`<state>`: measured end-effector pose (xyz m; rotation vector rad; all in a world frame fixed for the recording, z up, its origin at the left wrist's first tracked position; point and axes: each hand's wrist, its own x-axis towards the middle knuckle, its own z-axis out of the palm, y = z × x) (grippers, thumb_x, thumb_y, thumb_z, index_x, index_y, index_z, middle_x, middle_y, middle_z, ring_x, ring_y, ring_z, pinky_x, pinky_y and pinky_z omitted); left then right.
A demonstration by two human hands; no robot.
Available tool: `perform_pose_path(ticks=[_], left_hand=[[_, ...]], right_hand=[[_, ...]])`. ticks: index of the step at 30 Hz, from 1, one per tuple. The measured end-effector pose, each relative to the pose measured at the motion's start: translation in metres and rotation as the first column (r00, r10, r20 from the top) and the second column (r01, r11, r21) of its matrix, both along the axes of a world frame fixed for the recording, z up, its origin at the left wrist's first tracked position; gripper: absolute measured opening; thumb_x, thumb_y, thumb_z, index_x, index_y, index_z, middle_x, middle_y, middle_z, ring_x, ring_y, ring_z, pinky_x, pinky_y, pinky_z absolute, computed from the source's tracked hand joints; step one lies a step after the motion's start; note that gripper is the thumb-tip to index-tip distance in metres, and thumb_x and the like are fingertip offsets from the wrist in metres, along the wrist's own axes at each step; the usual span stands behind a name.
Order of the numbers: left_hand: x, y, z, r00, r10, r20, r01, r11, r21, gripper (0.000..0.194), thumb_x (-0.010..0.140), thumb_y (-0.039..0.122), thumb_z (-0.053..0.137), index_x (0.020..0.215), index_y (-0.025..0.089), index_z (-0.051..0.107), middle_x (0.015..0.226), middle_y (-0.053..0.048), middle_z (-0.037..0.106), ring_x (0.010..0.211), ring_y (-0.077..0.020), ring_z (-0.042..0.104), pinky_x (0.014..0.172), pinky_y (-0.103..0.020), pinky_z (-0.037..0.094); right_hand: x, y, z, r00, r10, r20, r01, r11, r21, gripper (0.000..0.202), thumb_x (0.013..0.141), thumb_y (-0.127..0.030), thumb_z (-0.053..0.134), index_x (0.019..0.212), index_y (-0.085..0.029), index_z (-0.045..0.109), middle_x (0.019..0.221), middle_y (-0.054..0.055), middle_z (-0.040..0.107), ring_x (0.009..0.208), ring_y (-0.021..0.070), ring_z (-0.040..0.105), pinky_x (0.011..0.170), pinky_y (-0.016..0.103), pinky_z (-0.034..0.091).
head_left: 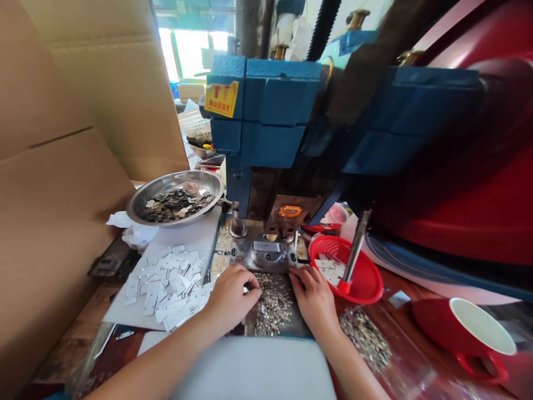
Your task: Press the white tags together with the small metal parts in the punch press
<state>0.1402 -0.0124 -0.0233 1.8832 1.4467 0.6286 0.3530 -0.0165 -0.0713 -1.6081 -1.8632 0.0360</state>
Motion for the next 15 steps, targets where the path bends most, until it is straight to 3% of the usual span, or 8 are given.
perform_pose_path(ticks=[4,8,12,15], left_hand=[[-0.006,0.000,0.003,0.993,-0.010,0.119,0.018,0.998,-0.063,0.006,0.076,0.024,0.060,0.072,0.021,0.063,0.081,0.000,0.062,0.081,-0.0176,0.057,0.074,-0.029,0.042],[-0.009,-0.003,0.003,0.989,0.008,0.145,0.014,0.989,-0.148,0.010,0.081,0.028,0.054,0.079,0.022,0.061,0.072,0.003,0.064,0.068,-0.0150,0.059,0.063,-0.025,0.042],[-0.008,-0.004,0.000,0.996,0.031,0.083,-0.026,0.998,-0.058,0.010,0.082,0.028,0.053,0.081,0.023,0.062,0.074,0.003,0.068,0.069,-0.0154,0.061,0.064,-0.025,0.042],[-0.009,-0.003,-0.001,0.999,0.026,0.025,-0.027,0.998,0.050,0.011,0.082,0.027,0.053,0.081,0.023,0.063,0.074,0.003,0.069,0.071,-0.0160,0.062,0.066,-0.026,0.043]], right_hand=[[0.001,0.003,0.003,0.998,0.039,-0.050,-0.039,0.999,0.012,0.021,0.092,-0.029,0.042,0.087,-0.021,0.061,0.086,0.005,0.061,0.081,0.0185,0.058,0.075,0.033,0.048],[-0.003,0.013,0.022,0.993,0.028,-0.116,-0.021,0.998,0.065,0.017,0.091,-0.028,0.043,0.085,-0.021,0.058,0.081,0.004,0.059,0.078,0.0192,0.057,0.072,0.034,0.047],[-0.021,0.034,0.047,0.993,0.077,-0.090,-0.065,0.990,0.127,0.015,0.090,-0.027,0.045,0.088,-0.021,0.058,0.088,0.006,0.060,0.084,0.0205,0.055,0.077,0.035,0.045],[-0.038,0.050,0.054,0.997,0.079,-0.006,-0.077,0.988,0.136,0.017,0.089,-0.026,0.046,0.084,-0.020,0.061,0.090,0.008,0.060,0.086,0.0220,0.054,0.078,0.036,0.044]])
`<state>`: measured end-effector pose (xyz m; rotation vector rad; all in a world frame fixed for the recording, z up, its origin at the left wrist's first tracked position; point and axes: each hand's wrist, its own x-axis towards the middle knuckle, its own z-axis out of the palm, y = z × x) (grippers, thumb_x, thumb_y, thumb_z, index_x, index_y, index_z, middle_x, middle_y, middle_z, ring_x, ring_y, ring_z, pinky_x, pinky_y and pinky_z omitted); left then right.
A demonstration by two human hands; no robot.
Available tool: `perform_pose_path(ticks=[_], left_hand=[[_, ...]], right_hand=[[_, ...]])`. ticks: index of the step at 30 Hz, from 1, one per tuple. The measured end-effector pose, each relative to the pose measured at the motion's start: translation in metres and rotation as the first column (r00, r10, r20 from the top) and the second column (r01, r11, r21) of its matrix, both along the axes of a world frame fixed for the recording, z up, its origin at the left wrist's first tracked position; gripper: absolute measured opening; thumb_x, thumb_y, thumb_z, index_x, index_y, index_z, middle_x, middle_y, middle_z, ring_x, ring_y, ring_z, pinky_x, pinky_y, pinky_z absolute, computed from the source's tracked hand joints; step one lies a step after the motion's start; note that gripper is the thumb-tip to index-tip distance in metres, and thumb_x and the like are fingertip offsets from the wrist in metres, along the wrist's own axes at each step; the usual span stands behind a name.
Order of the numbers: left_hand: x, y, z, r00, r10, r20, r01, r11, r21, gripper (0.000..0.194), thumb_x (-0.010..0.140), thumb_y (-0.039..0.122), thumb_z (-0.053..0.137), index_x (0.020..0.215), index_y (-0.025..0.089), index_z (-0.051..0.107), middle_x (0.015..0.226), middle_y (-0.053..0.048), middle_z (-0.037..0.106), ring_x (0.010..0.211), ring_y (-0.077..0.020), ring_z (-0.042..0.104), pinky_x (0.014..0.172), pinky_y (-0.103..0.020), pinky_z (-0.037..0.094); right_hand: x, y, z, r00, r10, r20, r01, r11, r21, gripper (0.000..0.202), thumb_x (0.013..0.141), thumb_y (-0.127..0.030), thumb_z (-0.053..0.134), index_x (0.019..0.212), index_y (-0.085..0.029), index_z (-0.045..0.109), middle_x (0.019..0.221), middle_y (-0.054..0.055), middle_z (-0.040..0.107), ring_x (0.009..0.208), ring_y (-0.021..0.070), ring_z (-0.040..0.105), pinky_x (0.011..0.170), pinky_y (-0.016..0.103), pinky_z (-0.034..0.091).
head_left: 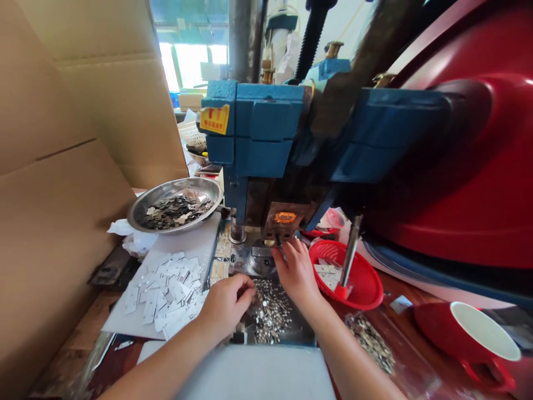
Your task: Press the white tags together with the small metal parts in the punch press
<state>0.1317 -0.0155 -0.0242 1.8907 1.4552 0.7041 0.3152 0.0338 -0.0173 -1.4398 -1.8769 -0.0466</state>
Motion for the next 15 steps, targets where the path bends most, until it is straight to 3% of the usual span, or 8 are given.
perform_pose_path(ticks=[4,8,15], left_hand=[[-0.005,0.000,-0.001,0.999,0.030,0.028,-0.032,0.997,0.070,0.011,0.081,0.024,0.054,0.080,0.022,0.064,0.071,0.002,0.068,0.066,-0.0148,0.062,0.065,-0.025,0.045],[-0.007,0.001,-0.004,0.989,0.080,0.125,-0.095,0.989,0.116,0.010,0.079,0.020,0.054,0.077,0.021,0.064,0.075,0.001,0.070,0.070,-0.0144,0.064,0.067,-0.025,0.047],[-0.005,0.005,-0.003,0.900,0.191,0.392,-0.188,0.981,-0.047,0.021,0.076,0.023,0.058,0.096,0.021,0.065,0.084,-0.001,0.066,0.075,-0.0152,0.062,0.072,-0.027,0.050]], right_hand=[[-0.011,0.005,-0.001,0.997,-0.003,0.083,0.006,1.000,-0.029,0.019,0.087,-0.025,0.051,0.076,-0.020,0.065,0.083,0.007,0.061,0.089,0.0231,0.054,0.079,0.036,0.043],[-0.007,-0.006,0.001,0.992,0.056,0.109,-0.054,0.998,-0.017,0.020,0.088,-0.023,0.049,0.091,-0.023,0.069,0.087,0.006,0.063,0.093,0.0223,0.053,0.085,0.038,0.042],[0.000,-0.013,0.004,0.981,0.136,0.136,-0.136,0.991,-0.013,0.022,0.089,-0.025,0.049,0.100,-0.023,0.068,0.098,0.006,0.065,0.100,0.0226,0.051,0.092,0.042,0.040]])
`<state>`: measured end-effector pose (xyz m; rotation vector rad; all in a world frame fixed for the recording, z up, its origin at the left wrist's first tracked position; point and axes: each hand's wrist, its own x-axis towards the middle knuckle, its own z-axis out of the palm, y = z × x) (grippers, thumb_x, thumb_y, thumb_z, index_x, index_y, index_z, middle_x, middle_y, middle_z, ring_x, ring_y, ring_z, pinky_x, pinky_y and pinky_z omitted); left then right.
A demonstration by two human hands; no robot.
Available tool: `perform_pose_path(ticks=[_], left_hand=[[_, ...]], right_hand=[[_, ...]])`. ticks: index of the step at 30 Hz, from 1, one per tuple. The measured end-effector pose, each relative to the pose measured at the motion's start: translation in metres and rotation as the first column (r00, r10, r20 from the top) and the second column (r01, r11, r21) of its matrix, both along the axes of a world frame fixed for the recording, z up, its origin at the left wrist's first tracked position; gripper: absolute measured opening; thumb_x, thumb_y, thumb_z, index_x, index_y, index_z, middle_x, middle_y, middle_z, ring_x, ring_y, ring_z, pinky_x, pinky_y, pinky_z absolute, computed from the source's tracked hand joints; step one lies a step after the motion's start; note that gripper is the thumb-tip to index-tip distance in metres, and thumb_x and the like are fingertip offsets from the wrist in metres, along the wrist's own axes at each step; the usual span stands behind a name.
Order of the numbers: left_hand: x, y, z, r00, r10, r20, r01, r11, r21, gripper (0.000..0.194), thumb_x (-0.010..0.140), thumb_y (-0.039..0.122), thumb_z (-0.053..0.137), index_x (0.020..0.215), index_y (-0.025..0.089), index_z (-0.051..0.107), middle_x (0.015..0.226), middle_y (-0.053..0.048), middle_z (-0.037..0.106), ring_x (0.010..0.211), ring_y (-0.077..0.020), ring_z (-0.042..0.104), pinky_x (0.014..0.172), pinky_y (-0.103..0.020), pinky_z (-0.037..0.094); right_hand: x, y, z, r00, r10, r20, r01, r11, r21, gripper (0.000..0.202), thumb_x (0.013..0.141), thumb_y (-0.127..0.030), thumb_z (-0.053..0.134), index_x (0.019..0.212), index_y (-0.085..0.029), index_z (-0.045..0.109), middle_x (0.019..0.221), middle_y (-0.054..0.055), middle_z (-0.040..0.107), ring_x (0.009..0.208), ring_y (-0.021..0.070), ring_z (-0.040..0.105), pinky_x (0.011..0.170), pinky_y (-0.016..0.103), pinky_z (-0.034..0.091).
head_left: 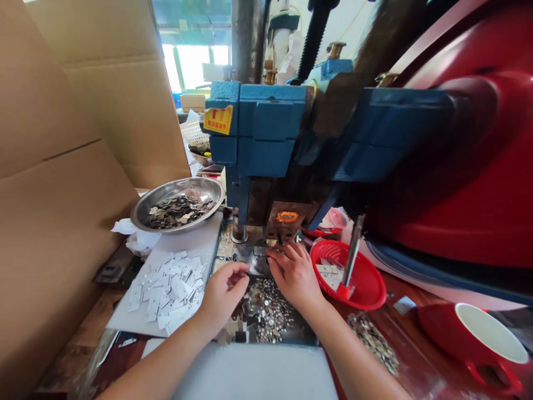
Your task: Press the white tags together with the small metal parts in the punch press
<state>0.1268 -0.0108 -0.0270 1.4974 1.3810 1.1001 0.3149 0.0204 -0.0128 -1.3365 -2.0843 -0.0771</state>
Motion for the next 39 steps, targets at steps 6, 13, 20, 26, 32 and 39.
perform_pose_path(ticks=[6,13,20,26,32,39], left_hand=[[-0.002,0.007,0.002,0.947,-0.036,0.320,0.097,0.979,-0.179,0.024,0.075,0.032,0.060,0.094,0.019,0.067,0.095,-0.004,0.063,0.082,-0.0176,0.062,0.075,-0.031,0.052],[-0.006,0.030,0.023,0.990,-0.019,0.138,0.053,0.968,-0.246,0.026,0.072,0.029,0.064,0.095,0.017,0.069,0.084,-0.004,0.070,0.077,-0.0187,0.063,0.075,-0.032,0.050],[0.015,0.050,0.034,0.972,-0.128,-0.199,0.145,0.987,0.073,0.022,0.083,0.025,0.053,0.095,0.024,0.072,0.093,-0.003,0.068,0.089,-0.0192,0.062,0.084,-0.033,0.048],[0.029,0.056,0.039,0.929,-0.053,-0.365,0.103,0.987,0.119,0.017,0.083,0.029,0.058,0.090,0.022,0.072,0.089,-0.002,0.072,0.083,-0.0211,0.064,0.078,-0.034,0.048],[0.030,0.062,0.028,0.912,-0.011,-0.411,0.111,0.969,0.220,0.020,0.087,0.029,0.055,0.087,0.022,0.074,0.090,-0.003,0.071,0.088,-0.0207,0.061,0.083,-0.035,0.046],[0.033,0.068,0.022,0.900,0.018,-0.435,0.089,0.970,0.226,0.020,0.085,0.028,0.056,0.084,0.022,0.074,0.084,-0.004,0.069,0.084,-0.0205,0.060,0.081,-0.035,0.045]], right_hand=[[-0.001,0.001,0.000,1.000,0.021,-0.010,-0.021,1.000,0.000,0.021,0.089,-0.025,0.049,0.099,-0.022,0.067,0.099,0.005,0.066,0.099,0.0210,0.053,0.091,0.040,0.042],[-0.001,-0.001,-0.004,1.000,-0.007,0.013,0.006,1.000,0.015,0.021,0.089,-0.027,0.051,0.101,-0.023,0.067,0.104,0.005,0.066,0.107,0.0219,0.052,0.098,0.043,0.038],[0.009,-0.002,-0.017,0.976,-0.042,-0.212,0.044,0.999,0.005,0.022,0.089,-0.029,0.049,0.104,-0.021,0.062,0.107,0.009,0.063,0.104,0.0234,0.055,0.089,0.045,0.046],[0.012,-0.001,-0.018,0.968,-0.046,-0.248,0.042,0.999,-0.019,0.021,0.089,-0.025,0.047,0.103,-0.021,0.063,0.108,0.009,0.061,0.102,0.0227,0.055,0.088,0.043,0.046],[0.013,0.003,-0.019,0.982,0.012,-0.188,-0.011,1.000,0.005,0.032,0.087,-0.014,0.043,0.108,-0.026,0.065,0.109,0.007,0.059,0.105,0.0229,0.052,0.089,0.044,0.046],[0.012,0.004,-0.018,0.995,-0.003,-0.098,0.004,1.000,0.006,0.038,0.085,-0.011,0.043,0.110,-0.028,0.065,0.111,0.007,0.060,0.109,0.0242,0.048,0.093,0.048,0.043]])
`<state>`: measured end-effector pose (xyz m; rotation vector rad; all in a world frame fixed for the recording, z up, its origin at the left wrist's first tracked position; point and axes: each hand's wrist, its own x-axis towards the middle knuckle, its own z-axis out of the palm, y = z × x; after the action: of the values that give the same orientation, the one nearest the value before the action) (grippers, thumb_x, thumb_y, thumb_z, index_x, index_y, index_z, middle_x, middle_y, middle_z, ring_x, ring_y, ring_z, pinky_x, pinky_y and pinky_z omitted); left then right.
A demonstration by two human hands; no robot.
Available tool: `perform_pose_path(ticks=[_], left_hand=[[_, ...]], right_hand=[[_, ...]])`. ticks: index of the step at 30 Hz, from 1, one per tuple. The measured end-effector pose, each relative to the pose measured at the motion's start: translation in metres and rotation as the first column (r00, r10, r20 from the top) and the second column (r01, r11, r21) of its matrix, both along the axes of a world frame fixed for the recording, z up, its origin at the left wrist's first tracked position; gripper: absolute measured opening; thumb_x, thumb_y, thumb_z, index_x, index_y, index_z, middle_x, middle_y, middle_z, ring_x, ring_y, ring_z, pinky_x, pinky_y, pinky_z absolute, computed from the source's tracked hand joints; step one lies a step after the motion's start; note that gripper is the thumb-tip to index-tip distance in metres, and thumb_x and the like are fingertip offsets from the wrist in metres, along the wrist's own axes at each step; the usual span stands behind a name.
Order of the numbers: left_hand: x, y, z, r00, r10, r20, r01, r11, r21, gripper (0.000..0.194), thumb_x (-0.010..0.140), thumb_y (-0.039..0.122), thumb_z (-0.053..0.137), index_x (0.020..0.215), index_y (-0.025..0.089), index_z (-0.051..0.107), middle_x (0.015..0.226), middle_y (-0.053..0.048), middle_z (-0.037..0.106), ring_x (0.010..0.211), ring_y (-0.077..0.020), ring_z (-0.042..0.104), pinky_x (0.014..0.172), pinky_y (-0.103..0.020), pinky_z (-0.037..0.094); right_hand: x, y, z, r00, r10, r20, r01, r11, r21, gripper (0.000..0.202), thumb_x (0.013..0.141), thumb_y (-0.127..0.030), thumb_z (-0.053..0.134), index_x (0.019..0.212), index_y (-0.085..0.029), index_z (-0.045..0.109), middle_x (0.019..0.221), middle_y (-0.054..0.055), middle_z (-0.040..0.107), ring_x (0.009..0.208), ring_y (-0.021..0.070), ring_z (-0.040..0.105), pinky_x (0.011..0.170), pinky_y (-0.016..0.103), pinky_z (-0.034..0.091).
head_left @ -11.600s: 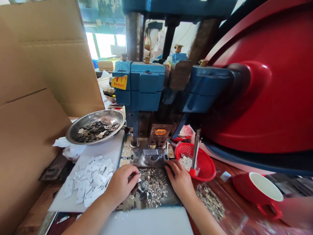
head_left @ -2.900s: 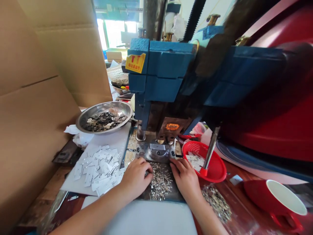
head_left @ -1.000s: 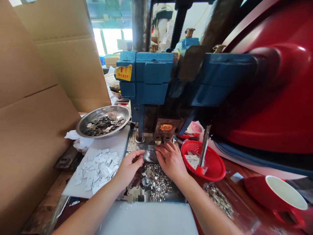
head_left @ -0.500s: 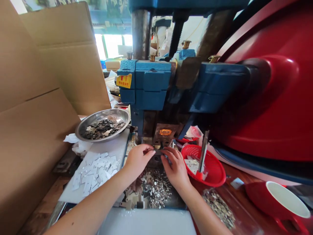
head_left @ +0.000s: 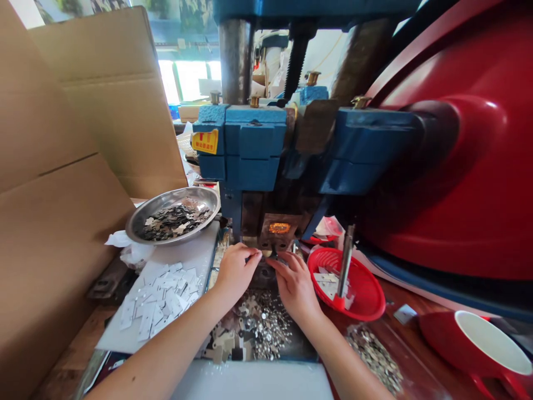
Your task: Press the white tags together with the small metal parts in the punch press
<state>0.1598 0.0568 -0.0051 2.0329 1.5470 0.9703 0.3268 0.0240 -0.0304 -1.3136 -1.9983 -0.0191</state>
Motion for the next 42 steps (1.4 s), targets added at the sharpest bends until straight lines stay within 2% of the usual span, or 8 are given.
perform_pose_path(ticks=[13,18,23,29,33,35,37,42], left_hand=[[0.001,0.006,-0.017,0.999,-0.015,0.031,0.014,1.000,0.028,0.014,0.079,0.020,0.060,0.090,0.021,0.070,0.093,-0.005,0.063,0.093,-0.0214,0.056,0.087,-0.037,0.045],[-0.013,0.005,-0.008,0.995,0.046,0.087,-0.051,0.998,0.045,0.014,0.081,0.023,0.058,0.092,0.021,0.067,0.097,-0.005,0.063,0.096,-0.0213,0.057,0.089,-0.038,0.044],[-0.048,-0.010,0.000,0.995,0.043,0.090,-0.044,0.999,0.007,0.016,0.084,0.024,0.052,0.091,0.021,0.065,0.096,-0.004,0.063,0.096,-0.0212,0.058,0.089,-0.038,0.044],[-0.071,-0.043,-0.002,0.998,-0.068,-0.011,0.067,0.996,-0.060,0.016,0.083,0.024,0.052,0.088,0.024,0.068,0.097,-0.003,0.064,0.096,-0.0216,0.058,0.089,-0.038,0.045],[-0.088,-0.063,0.001,0.990,-0.109,-0.084,0.100,0.990,-0.100,0.017,0.085,0.027,0.051,0.090,0.026,0.067,0.101,-0.003,0.064,0.098,-0.0218,0.058,0.090,-0.039,0.045],[-0.098,-0.070,0.002,0.988,-0.109,-0.109,0.095,0.988,-0.121,0.018,0.086,0.028,0.050,0.093,0.027,0.067,0.102,-0.002,0.064,0.098,-0.0215,0.058,0.091,-0.039,0.045],[-0.105,-0.076,0.003,0.985,-0.109,-0.131,0.090,0.986,-0.144,0.018,0.086,0.028,0.050,0.094,0.027,0.066,0.102,-0.002,0.064,0.098,-0.0210,0.058,0.091,-0.039,0.045],[-0.101,-0.091,0.002,0.954,-0.242,-0.177,0.205,0.957,-0.206,0.017,0.087,0.027,0.050,0.095,0.026,0.065,0.104,-0.003,0.062,0.100,-0.0197,0.057,0.090,-0.037,0.045]], right_hand=[[-0.007,-0.003,0.026,0.951,-0.039,0.306,0.053,0.998,-0.039,0.039,0.079,-0.009,0.051,0.109,-0.029,0.064,0.109,0.007,0.064,0.113,0.0302,0.048,0.101,0.058,0.030],[0.014,-0.010,0.014,0.983,-0.037,-0.178,0.021,0.996,-0.091,0.026,0.086,-0.022,0.045,0.102,-0.025,0.066,0.103,0.007,0.066,0.100,0.0243,0.058,0.090,0.045,0.045],[0.051,-0.052,-0.010,0.625,-0.274,-0.731,0.038,0.946,-0.322,0.044,0.092,-0.050,0.033,0.108,-0.022,0.063,0.096,0.009,0.069,0.089,0.0238,0.064,0.081,0.040,0.051],[0.048,-0.063,-0.012,0.554,-0.220,-0.803,-0.060,0.951,-0.303,0.049,0.085,-0.060,0.044,0.111,-0.023,0.063,0.097,0.010,0.068,0.096,0.0265,0.062,0.087,0.043,0.047],[0.037,-0.051,-0.012,0.420,-0.184,-0.888,-0.166,0.947,-0.275,0.068,0.086,-0.068,0.013,0.117,-0.025,0.055,0.080,0.009,0.066,0.073,0.0246,0.063,0.064,0.040,0.051],[0.033,-0.041,-0.011,0.464,-0.248,-0.850,-0.124,0.932,-0.340,0.065,0.087,-0.067,0.018,0.116,-0.024,0.056,0.074,0.007,0.064,0.066,0.0232,0.062,0.059,0.038,0.050],[0.027,-0.026,-0.007,0.628,-0.304,-0.716,-0.036,0.908,-0.417,0.053,0.084,-0.063,0.038,0.109,-0.022,0.059,0.076,0.006,0.066,0.070,0.0222,0.063,0.062,0.035,0.050],[0.003,0.016,0.004,0.922,-0.214,-0.321,0.049,0.891,-0.452,0.039,0.075,-0.053,0.054,0.091,-0.020,0.065,0.083,0.006,0.068,0.078,0.0235,0.062,0.068,0.035,0.046]])
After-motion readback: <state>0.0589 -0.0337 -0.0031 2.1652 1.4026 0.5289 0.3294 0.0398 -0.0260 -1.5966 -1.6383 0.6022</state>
